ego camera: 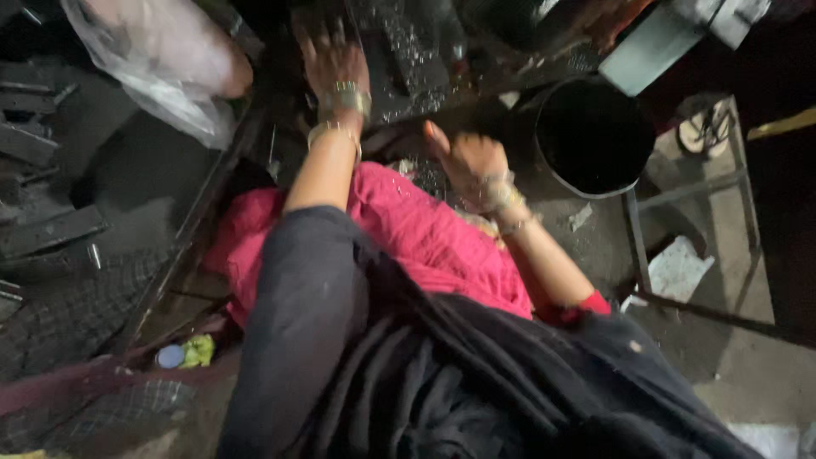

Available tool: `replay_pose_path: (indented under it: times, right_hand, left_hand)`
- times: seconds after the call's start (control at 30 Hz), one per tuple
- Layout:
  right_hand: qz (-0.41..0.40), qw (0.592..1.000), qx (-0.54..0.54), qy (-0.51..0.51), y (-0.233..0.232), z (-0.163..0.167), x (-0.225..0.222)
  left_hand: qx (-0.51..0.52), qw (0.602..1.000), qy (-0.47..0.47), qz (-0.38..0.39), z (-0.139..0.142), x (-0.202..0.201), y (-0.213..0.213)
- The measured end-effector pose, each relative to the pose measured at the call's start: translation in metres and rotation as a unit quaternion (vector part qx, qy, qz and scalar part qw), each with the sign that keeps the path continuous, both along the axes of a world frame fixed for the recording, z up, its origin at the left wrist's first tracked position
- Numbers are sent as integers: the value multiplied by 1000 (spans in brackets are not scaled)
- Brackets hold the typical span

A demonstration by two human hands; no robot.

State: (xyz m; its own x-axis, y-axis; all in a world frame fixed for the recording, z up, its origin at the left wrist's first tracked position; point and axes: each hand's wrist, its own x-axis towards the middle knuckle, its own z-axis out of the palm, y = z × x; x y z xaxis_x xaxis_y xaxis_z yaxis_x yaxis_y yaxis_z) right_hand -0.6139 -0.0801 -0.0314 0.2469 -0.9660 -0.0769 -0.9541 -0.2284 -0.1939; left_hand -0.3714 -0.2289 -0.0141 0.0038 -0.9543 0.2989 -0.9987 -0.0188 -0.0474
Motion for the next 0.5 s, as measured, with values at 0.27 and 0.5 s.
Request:
replay_pose_path:
  times: [0.27, 0.5]
  right_hand:
    - [-91, 996, 10, -6, 38, -40, -2]
    - [12, 990, -143, 12, 35, 2, -1]
  left_hand:
    - [-28, 1000, -5, -13, 2, 9, 3]
    - [-16, 995, 20, -100, -5, 12, 50]
